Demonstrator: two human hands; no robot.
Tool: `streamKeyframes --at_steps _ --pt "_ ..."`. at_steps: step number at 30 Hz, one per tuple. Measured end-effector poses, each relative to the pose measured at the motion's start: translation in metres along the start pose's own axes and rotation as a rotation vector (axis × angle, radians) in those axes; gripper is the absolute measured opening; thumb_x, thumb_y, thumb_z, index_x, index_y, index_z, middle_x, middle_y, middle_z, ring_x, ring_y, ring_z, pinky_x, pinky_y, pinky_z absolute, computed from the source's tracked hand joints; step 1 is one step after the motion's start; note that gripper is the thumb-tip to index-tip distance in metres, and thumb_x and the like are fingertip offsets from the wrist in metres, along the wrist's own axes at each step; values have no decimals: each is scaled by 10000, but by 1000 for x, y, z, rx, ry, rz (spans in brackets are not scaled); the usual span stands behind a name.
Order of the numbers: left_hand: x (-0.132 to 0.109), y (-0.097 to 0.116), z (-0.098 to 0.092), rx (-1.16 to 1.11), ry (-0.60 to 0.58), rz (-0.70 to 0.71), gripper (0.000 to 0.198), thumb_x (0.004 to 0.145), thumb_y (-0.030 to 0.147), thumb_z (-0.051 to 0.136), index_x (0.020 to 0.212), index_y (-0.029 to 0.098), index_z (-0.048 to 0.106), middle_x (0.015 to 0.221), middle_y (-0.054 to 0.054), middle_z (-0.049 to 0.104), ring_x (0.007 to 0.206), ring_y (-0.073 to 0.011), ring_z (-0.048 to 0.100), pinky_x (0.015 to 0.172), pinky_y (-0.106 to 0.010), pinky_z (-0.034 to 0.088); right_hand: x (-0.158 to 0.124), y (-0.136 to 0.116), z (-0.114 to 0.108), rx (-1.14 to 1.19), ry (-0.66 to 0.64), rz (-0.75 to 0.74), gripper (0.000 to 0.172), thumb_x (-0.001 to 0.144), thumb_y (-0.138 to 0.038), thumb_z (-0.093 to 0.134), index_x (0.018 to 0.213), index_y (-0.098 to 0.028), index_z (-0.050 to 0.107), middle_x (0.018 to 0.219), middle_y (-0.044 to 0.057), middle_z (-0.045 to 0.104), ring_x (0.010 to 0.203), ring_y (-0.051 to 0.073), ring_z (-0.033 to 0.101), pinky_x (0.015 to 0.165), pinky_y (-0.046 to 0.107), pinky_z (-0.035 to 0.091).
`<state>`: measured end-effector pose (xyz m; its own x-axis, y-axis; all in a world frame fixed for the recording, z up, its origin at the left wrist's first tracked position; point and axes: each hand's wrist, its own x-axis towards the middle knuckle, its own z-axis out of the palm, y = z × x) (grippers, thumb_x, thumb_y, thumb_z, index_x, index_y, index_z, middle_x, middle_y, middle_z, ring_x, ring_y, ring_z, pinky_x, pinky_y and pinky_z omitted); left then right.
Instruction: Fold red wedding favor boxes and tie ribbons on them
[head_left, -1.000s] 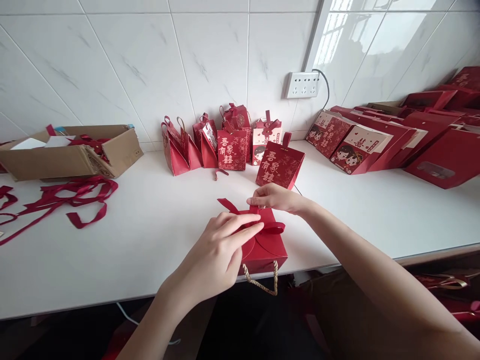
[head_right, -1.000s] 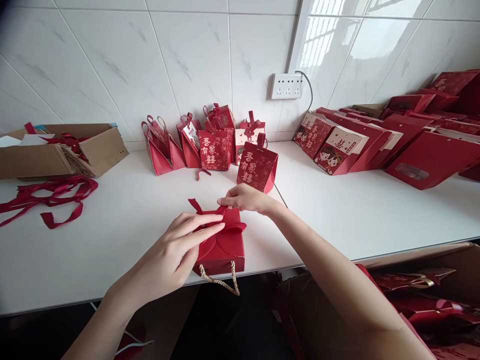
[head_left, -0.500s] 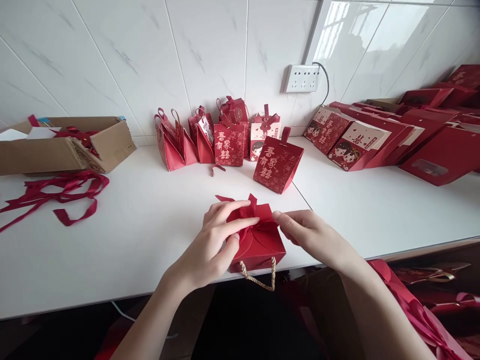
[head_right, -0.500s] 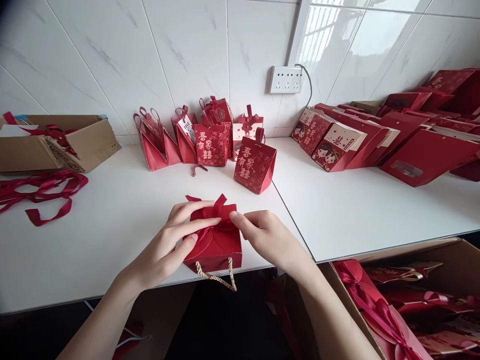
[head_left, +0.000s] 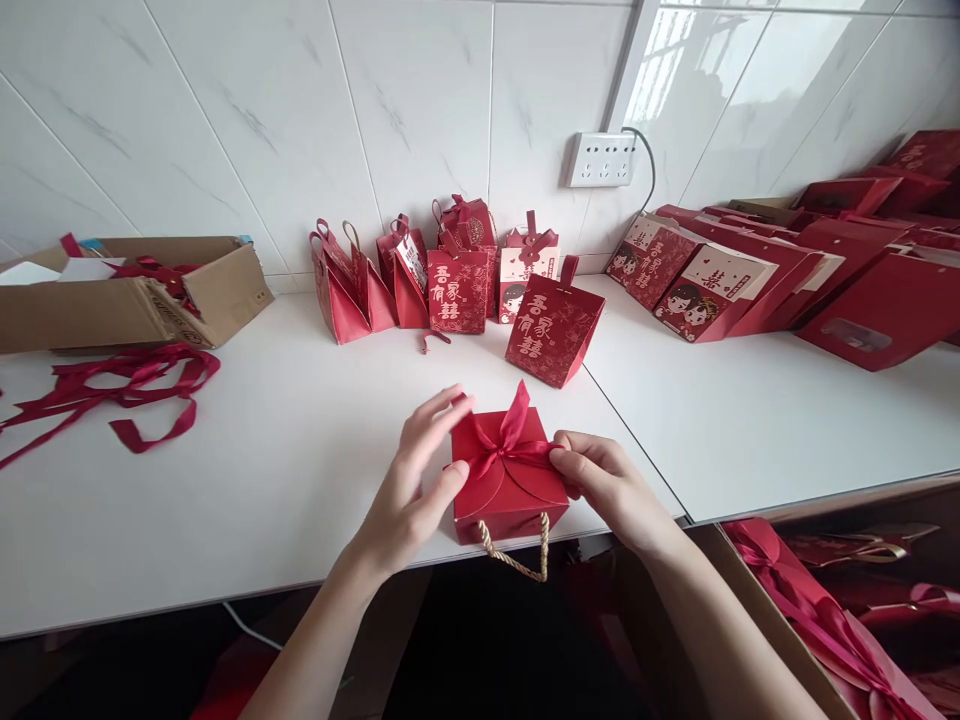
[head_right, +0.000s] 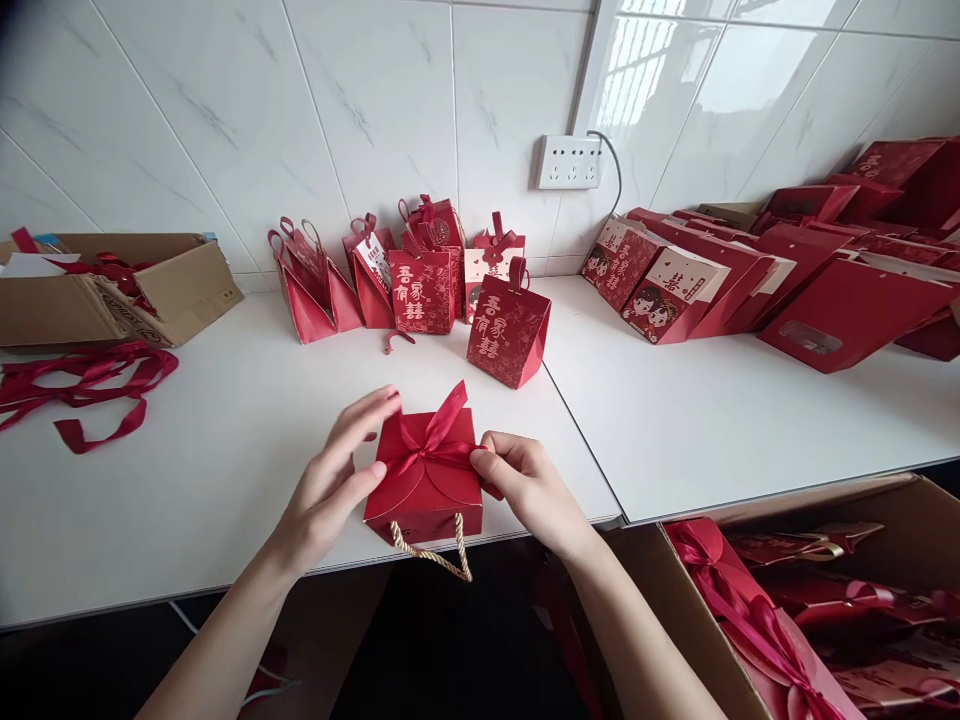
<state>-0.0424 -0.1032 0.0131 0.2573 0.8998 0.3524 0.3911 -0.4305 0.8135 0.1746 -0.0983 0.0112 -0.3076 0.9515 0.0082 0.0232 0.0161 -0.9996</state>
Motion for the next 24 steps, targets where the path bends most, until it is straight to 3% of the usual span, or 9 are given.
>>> streamKeyframes --at_steps 2,3,5,7,9,13,19,24 --pt "-5 -1 2 -89 202 -110 421 850 396 489 1236 228 481 1297 -81 495 1210 -231 464 919 -332 449 -1 2 0 9 12 0 416 825 -474 531 558 -206 357 544 -51 339 517 96 261 519 261 229" --pt "-8 0 2 -114 249 -180 360 830 437 505 1110 210 524 1125 -71 569 1051 -215 540 804 -302 470 -1 3 0 9 16 5 417 822 -478 533 558 -207 359 542 -51 339 514 97 261 517 261 232" --pt "-11 5 2 -121 198 -312 302 821 496 485 787 196 513 738 -4 523 693 -151 504 599 -255 406 -2 3 1 2 28 6 418 824 -491 522 559 -207 369 545 -46 345 516 101 273 521 265 245" --pt "-13 14 2 -110 67 -379 395 832 526 445 619 197 397 577 35 352 547 -115 343 517 -247 301 -3 3 1 -14 44 -2 438 837 -525 490 560 -206 377 554 -38 349 528 109 292 530 270 258" --pt "-13 22 2 -106 31 -391 428 840 521 442 585 197 330 565 39 289 539 -109 280 508 -250 251 -4 1 3 -44 69 1 482 840 -584 460 556 -207 363 556 -35 335 536 113 292 527 275 257" --pt "-11 25 3 -146 68 -408 400 844 443 506 591 196 321 574 45 261 541 -102 250 509 -249 225 -3 0 8 -85 117 41 518 821 -620 488 544 -210 336 549 -40 295 528 109 249 501 272 223" --pt "-10 3 7 -493 5 -398 369 849 408 514 605 194 339 615 39 280 569 -103 269 527 -246 247 -1 11 10 180 99 55 487 791 -562 570 537 -201 363 561 -43 299 521 97 254 509 265 240" --pt "-9 1 13 -581 51 -377 347 837 366 517 594 192 343 599 41 293 556 -99 269 516 -241 251 2 14 10 325 117 50 513 740 -546 627 513 -205 318 544 -55 259 505 85 207 492 262 199"
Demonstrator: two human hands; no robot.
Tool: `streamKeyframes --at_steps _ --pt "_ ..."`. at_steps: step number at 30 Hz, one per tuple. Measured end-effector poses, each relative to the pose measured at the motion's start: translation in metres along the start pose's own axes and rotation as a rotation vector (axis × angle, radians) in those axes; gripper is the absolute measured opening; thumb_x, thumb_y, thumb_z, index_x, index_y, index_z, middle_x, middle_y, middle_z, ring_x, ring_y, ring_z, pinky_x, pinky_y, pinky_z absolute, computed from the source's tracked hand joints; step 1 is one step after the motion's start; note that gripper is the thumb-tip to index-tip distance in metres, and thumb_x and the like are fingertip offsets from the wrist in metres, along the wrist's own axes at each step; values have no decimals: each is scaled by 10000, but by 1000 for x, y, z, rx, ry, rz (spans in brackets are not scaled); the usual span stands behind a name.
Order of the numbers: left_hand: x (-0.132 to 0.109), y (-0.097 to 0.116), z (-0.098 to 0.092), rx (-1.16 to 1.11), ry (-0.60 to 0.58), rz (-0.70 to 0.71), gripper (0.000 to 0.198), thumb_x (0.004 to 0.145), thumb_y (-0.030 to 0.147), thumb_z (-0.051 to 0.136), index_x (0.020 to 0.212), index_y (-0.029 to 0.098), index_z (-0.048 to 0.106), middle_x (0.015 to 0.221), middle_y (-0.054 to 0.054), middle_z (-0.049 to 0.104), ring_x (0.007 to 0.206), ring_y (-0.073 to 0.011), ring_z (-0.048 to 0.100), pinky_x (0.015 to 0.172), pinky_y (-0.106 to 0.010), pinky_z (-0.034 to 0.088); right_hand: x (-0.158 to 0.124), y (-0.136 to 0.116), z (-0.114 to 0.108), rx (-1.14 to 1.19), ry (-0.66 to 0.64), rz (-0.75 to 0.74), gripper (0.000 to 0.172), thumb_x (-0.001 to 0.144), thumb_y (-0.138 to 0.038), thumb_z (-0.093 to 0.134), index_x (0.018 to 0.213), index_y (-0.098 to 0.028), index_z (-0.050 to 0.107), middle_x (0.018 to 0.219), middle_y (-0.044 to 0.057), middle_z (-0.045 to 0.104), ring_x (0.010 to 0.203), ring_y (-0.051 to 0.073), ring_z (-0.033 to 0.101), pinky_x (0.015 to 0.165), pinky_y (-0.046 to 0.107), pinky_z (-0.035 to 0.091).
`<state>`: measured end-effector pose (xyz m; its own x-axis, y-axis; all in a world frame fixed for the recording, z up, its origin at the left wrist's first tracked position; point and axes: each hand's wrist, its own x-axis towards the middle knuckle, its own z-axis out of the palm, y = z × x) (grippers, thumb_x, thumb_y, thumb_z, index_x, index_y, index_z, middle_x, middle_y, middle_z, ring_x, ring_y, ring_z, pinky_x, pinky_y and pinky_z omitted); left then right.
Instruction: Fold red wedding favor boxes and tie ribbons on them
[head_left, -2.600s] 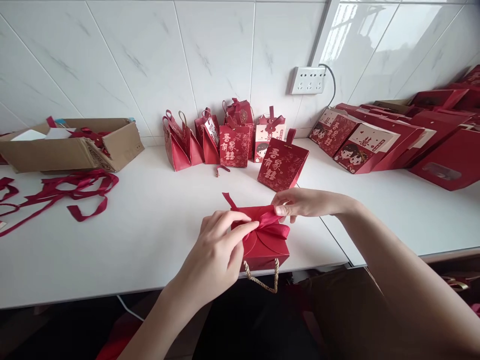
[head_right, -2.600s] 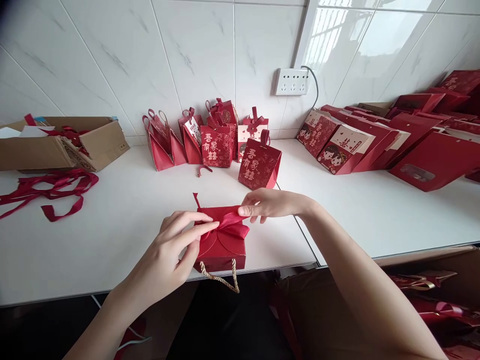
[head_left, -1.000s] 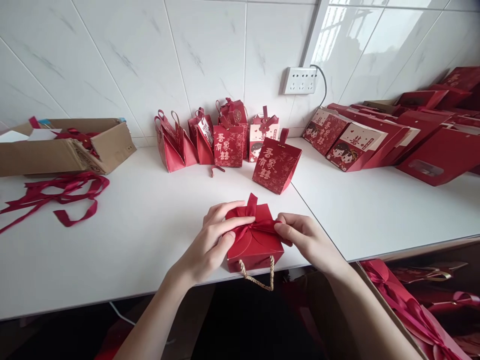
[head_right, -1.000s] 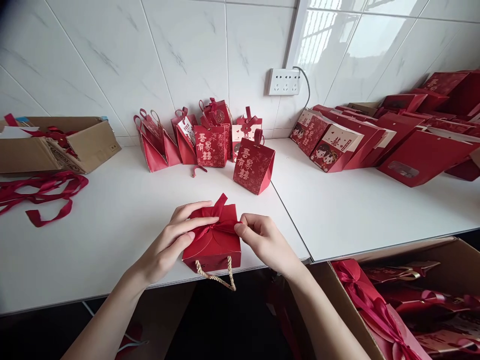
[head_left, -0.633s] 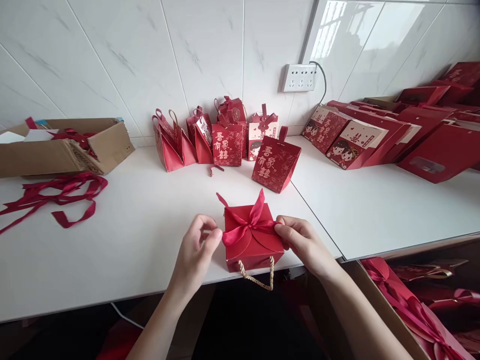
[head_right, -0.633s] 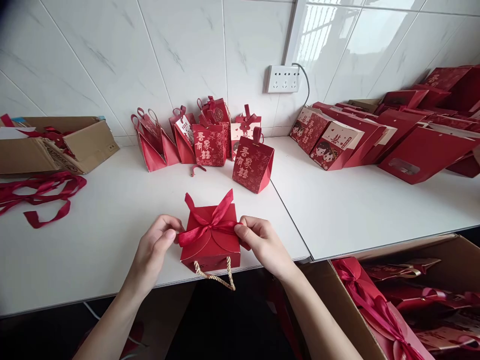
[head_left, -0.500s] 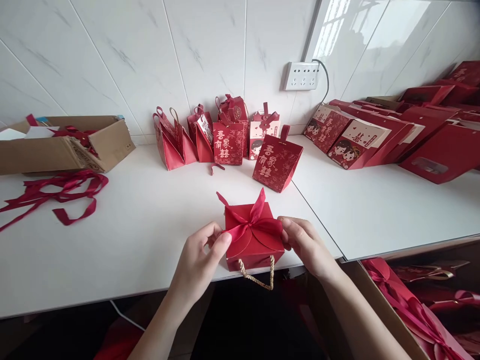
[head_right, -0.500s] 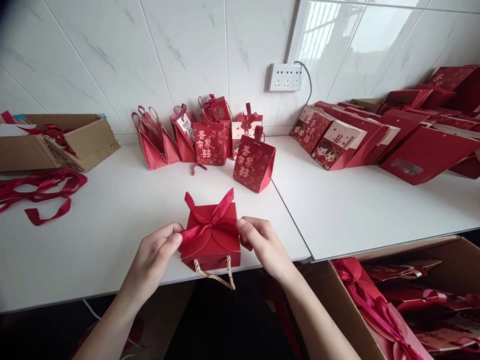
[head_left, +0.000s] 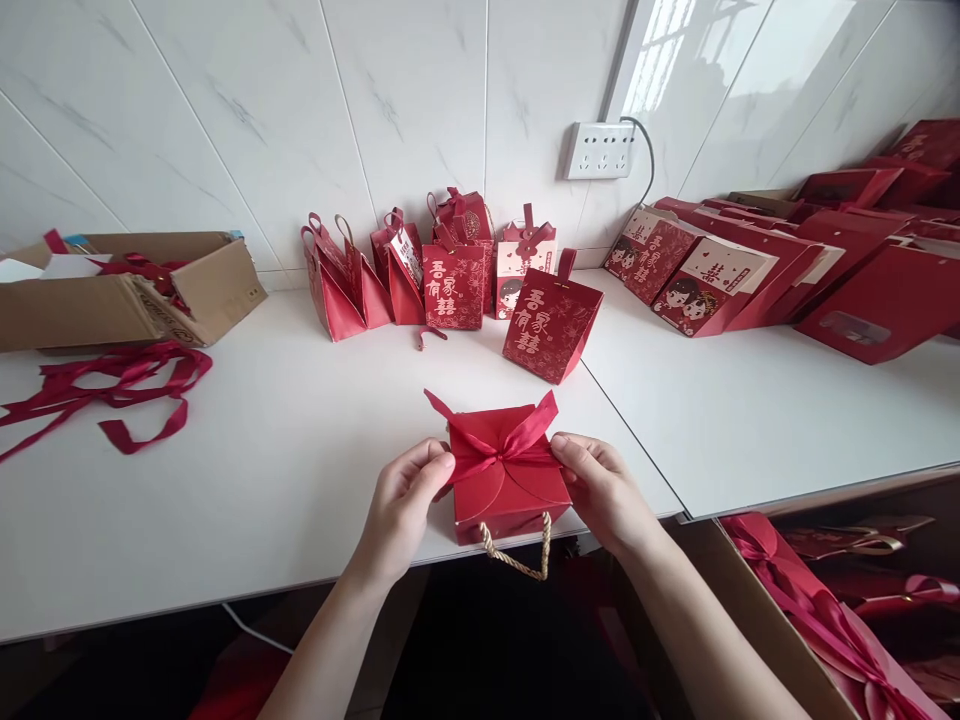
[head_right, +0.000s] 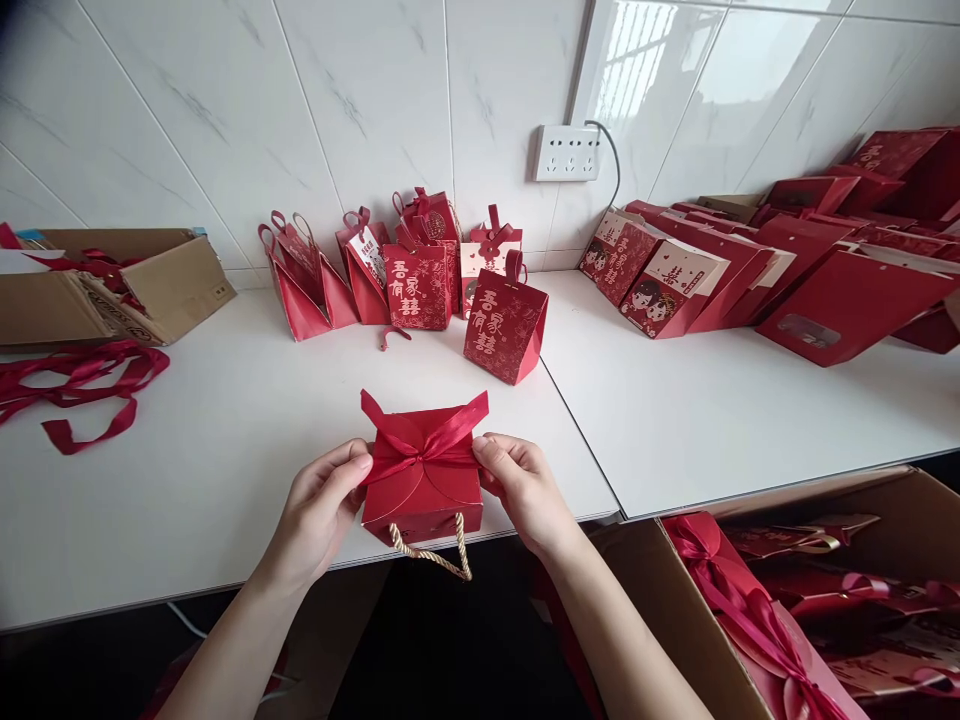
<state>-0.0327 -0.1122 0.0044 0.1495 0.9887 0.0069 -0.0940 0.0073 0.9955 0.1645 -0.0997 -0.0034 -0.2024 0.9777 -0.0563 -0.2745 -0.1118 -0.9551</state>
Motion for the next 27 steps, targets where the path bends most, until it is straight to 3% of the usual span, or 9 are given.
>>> streamKeyframes --at_steps 8,11,15,18,20,24,27 --pt "0 1 8 -10 44 -19 343 801 388 494 572 201 319 574 38 290 530 -99 264 496 -243 272 2 2 5 151 62 51 533 684 -487 677 509 -214 254 518 -81 182 462 67 142 445 248 157" --pt "0 2 4 28 29 -14 356 811 400 506 578 200 327 582 38 295 540 -102 271 506 -244 274 3 4 -1 108 24 33 520 698 -483 660 501 -215 260 512 -80 184 456 67 151 441 245 184" --pt "5 5 -11 59 -5 23 380 833 519 470 636 195 452 631 14 407 602 -131 375 567 -260 349 7 2 -19 -17 -61 -8 475 770 -578 578 530 -203 410 517 -52 303 482 96 301 507 264 319" --pt "19 9 -20 31 -45 0 340 828 506 483 894 193 597 877 -44 604 823 -188 537 711 -289 433 13 -4 -24 -33 -48 -33 454 811 -619 517 665 -190 541 637 -8 466 615 133 454 637 285 414" --pt "29 10 -22 15 -58 -56 341 785 437 582 1033 204 599 1035 -54 640 955 -214 575 784 -302 450 18 -9 -21 -54 -62 -28 394 819 -571 551 752 -184 581 753 21 546 713 149 507 707 297 436" --pt "43 11 -19 -39 -71 -82 348 742 431 664 973 173 641 1076 -85 672 1000 -249 616 820 -325 475 26 -20 -14 -108 -84 -25 307 801 -474 638 772 -171 593 773 23 597 714 140 531 723 294 430" --pt "45 14 -20 -23 -38 -14 359 735 455 685 936 160 660 1123 -111 668 1075 -271 595 867 -345 479 34 -27 -12 -188 -51 -78 302 792 -468 649 774 -169 613 775 20 620 736 140 550 756 297 428"
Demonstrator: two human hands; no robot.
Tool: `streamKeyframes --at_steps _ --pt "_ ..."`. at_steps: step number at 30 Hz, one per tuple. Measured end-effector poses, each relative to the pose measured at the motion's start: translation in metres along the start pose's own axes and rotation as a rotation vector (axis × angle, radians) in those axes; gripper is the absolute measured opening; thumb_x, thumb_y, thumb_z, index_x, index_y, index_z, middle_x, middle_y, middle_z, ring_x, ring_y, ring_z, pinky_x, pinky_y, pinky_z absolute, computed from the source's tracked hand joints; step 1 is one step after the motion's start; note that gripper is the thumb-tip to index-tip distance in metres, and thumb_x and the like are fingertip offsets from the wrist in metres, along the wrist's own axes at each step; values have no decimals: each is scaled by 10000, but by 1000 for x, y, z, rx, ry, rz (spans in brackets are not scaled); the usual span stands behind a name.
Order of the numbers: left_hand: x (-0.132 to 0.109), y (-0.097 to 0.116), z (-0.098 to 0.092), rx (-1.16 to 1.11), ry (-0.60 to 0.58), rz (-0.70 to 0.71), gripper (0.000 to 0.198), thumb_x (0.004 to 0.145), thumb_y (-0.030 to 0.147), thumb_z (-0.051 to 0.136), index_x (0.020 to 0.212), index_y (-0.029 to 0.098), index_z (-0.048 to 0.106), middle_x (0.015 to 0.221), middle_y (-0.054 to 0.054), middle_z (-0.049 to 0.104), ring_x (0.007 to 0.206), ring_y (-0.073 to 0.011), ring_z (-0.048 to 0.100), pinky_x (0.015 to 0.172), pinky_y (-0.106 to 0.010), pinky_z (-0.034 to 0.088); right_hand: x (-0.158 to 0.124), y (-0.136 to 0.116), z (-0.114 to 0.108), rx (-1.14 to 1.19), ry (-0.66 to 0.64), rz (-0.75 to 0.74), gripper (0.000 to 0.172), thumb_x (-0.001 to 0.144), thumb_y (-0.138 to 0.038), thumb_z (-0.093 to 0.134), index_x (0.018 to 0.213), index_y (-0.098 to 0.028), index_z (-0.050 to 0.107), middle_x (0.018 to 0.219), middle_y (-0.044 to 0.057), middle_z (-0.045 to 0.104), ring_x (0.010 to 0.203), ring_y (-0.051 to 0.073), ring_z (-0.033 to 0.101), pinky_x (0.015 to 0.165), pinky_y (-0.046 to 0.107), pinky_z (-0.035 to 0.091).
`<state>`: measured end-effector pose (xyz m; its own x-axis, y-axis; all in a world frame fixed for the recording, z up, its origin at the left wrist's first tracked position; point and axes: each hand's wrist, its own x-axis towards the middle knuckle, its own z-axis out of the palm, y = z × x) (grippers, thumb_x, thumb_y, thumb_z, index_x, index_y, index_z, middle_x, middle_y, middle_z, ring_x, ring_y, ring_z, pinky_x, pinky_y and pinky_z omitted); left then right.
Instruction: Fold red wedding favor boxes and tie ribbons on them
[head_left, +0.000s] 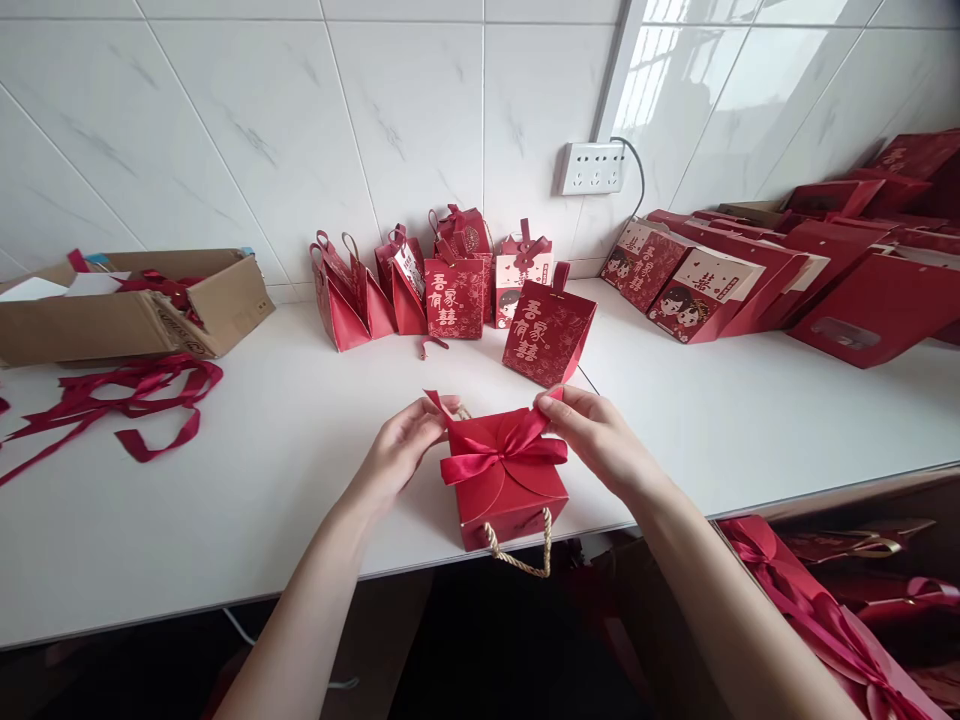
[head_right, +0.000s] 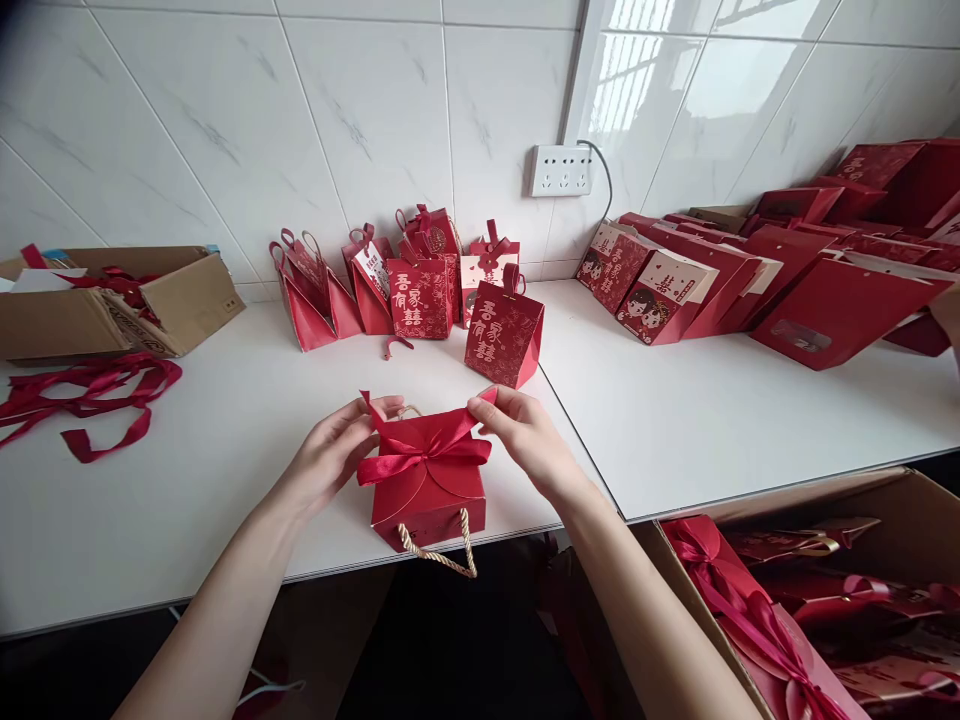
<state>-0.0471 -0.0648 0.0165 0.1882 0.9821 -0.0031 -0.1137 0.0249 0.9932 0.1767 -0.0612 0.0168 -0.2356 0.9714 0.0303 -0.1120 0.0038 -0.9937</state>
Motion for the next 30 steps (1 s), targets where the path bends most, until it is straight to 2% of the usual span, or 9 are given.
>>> streamKeyframes --at_steps 4,6,9,12,15,19,22,26,30 --pt "-1 7 -2 -10 -7 53 291 747 430 687 879 175 644 1146 -102 665 1101 -253 582 924 -368 468 13 -8 0 -48 -13 -51 327 764 -494 665 773 -171 619 884 51 666 897 174 593 893 327 418" --pt "0 10 -1 -3 -38 32 231 766 395 675 787 173 616 1102 -93 681 1066 -237 596 924 -368 466 19 -12 2 -32 -71 -37 363 732 -514 688 713 -166 588 803 41 661 818 168 607 848 331 448" --pt "2 12 0 -36 -8 23 242 767 361 663 669 168 555 993 -80 695 991 -222 615 852 -339 486 26 -15 4 -20 -97 -4 403 669 -517 740 661 -160 553 626 -22 573 611 112 552 693 286 464" --pt "3 11 0 -96 21 36 195 729 319 692 717 178 559 851 -40 676 874 -188 627 749 -286 490 29 -14 4 -16 -106 17 408 654 -502 758 652 -153 546 596 -40 538 569 86 512 625 249 435" --pt "3 9 -3 -55 31 40 226 694 290 739 833 188 592 790 6 617 761 -124 600 653 -210 459 28 -10 1 14 -118 19 402 666 -494 752 649 -153 539 601 -36 544 575 86 513 614 244 424" --pt "2 10 -2 -25 202 83 313 654 303 766 895 190 600 771 40 554 593 -59 540 557 -177 431 25 -5 -1 59 -118 -14 367 711 -462 727 651 -157 531 606 -45 533 578 78 502 624 243 417" --pt "3 13 2 -47 257 94 300 636 294 744 873 184 597 733 55 530 539 -55 526 538 -189 439 23 -2 -2 67 -116 -28 347 733 -448 713 662 -156 540 619 -48 534 590 75 500 636 239 410" --pt "9 10 7 111 231 -46 233 642 271 688 837 166 614 637 56 541 528 -69 519 533 -190 415 24 2 -1 44 -106 47 347 713 -451 720 657 -157 545 616 -45 541 580 76 495 630 242 407" --pt "17 -2 4 239 95 -207 283 630 260 664 890 158 622 768 -27 668 682 -161 632 606 -252 468 25 8 -4 51 -140 159 302 715 -425 708 682 -158 570 664 -29 571 630 89 528 686 257 445"
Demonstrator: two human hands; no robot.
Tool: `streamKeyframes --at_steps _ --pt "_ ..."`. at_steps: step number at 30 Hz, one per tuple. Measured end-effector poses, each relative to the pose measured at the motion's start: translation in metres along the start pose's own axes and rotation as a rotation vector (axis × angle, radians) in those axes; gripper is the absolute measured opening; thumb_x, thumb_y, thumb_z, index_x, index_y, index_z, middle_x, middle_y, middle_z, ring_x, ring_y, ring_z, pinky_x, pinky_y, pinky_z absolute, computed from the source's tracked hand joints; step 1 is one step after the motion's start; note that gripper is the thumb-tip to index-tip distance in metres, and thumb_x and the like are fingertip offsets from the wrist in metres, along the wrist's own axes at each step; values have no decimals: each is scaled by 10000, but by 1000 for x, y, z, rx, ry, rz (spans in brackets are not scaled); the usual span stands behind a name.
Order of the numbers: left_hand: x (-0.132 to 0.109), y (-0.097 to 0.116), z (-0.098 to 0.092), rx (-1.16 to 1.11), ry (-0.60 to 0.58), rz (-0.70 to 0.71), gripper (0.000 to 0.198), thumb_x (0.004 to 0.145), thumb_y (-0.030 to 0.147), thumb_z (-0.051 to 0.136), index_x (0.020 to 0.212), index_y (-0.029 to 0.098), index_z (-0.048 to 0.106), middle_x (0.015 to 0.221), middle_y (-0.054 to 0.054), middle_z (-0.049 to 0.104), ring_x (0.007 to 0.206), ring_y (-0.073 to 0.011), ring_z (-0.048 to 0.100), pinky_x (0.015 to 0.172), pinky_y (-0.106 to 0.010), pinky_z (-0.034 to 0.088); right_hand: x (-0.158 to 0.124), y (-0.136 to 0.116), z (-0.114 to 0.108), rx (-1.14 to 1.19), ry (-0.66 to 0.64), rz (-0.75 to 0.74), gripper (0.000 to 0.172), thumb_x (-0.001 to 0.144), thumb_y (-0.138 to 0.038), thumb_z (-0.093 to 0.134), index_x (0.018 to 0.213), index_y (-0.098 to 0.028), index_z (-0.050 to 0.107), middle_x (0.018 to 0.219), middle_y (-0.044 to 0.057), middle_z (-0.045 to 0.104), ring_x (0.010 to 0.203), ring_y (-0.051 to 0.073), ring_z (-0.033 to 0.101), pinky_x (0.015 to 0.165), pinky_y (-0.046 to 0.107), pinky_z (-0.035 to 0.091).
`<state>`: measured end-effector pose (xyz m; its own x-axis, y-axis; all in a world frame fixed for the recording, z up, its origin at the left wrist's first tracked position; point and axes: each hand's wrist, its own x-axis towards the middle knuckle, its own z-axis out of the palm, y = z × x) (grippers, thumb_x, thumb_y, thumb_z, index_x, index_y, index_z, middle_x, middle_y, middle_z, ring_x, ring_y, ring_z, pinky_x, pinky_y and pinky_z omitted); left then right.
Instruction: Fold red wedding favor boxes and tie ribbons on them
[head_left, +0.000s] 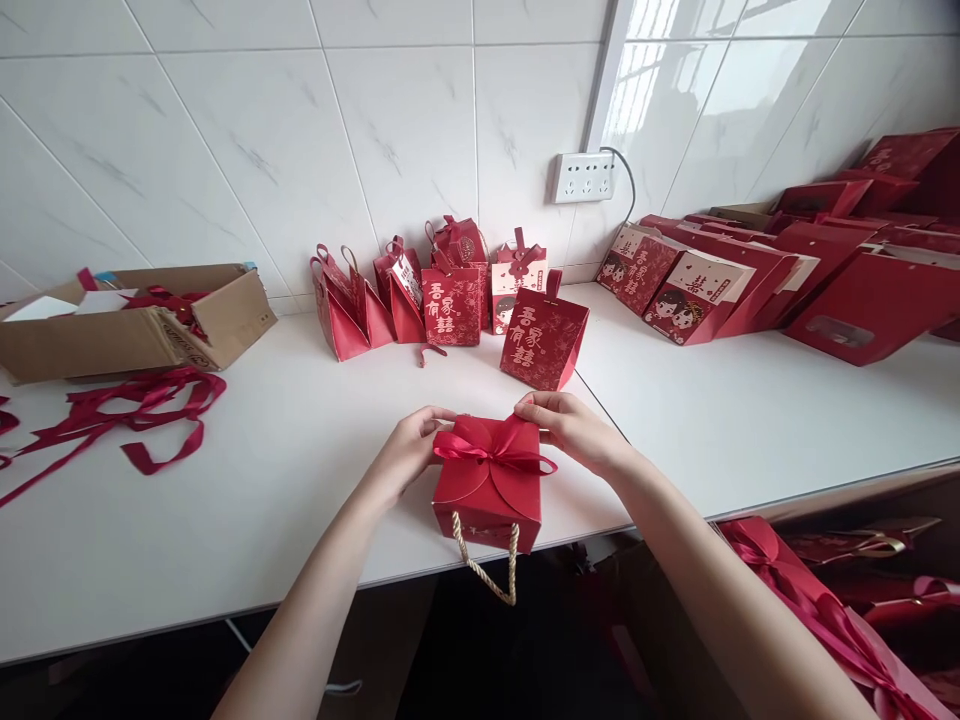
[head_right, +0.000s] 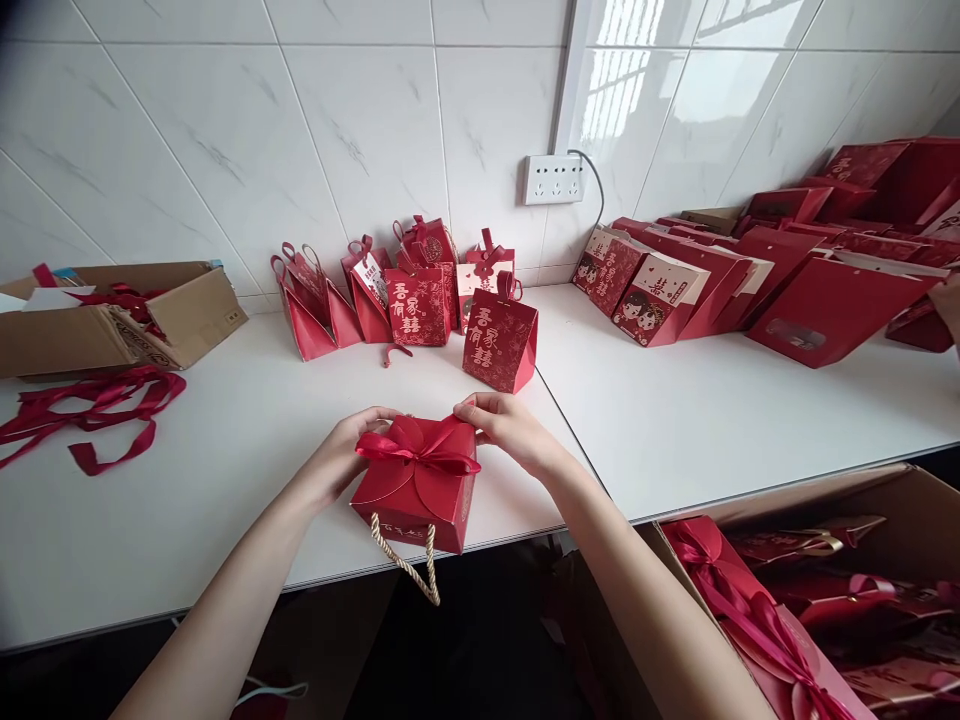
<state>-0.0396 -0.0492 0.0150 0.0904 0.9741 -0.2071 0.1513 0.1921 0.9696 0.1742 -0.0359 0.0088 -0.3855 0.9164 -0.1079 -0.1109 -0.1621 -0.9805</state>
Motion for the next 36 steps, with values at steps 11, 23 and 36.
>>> streamKeyframes --at_steps 11,23,36 --pt "-68 -16 12 333 664 562 281 852 419 490 1019 200 543 1048 -82 583 1007 -231 571 884 -384 473 -27 5 -11 -107 219 -88 360 766 -524 640 827 -170 642 898 57 645 888 188 618 866 368 503" --pt "-82 -35 14 518 547 621 676 812 325 565 1404 202 261 1469 -146 307 1379 -309 297 1116 -504 298 -96 20 22 -221 110 -144 429 907 -548 436 1180 -234 537 1029 80 699 981 219 643 948 398 463" --pt "-73 10 6 506 317 511 250 876 368 494 1054 238 611 1219 -61 566 1177 -232 533 998 -355 458 -50 11 14 -321 222 -205 386 876 -533 483 1030 -202 606 1100 84 637 948 199 593 845 347 467"
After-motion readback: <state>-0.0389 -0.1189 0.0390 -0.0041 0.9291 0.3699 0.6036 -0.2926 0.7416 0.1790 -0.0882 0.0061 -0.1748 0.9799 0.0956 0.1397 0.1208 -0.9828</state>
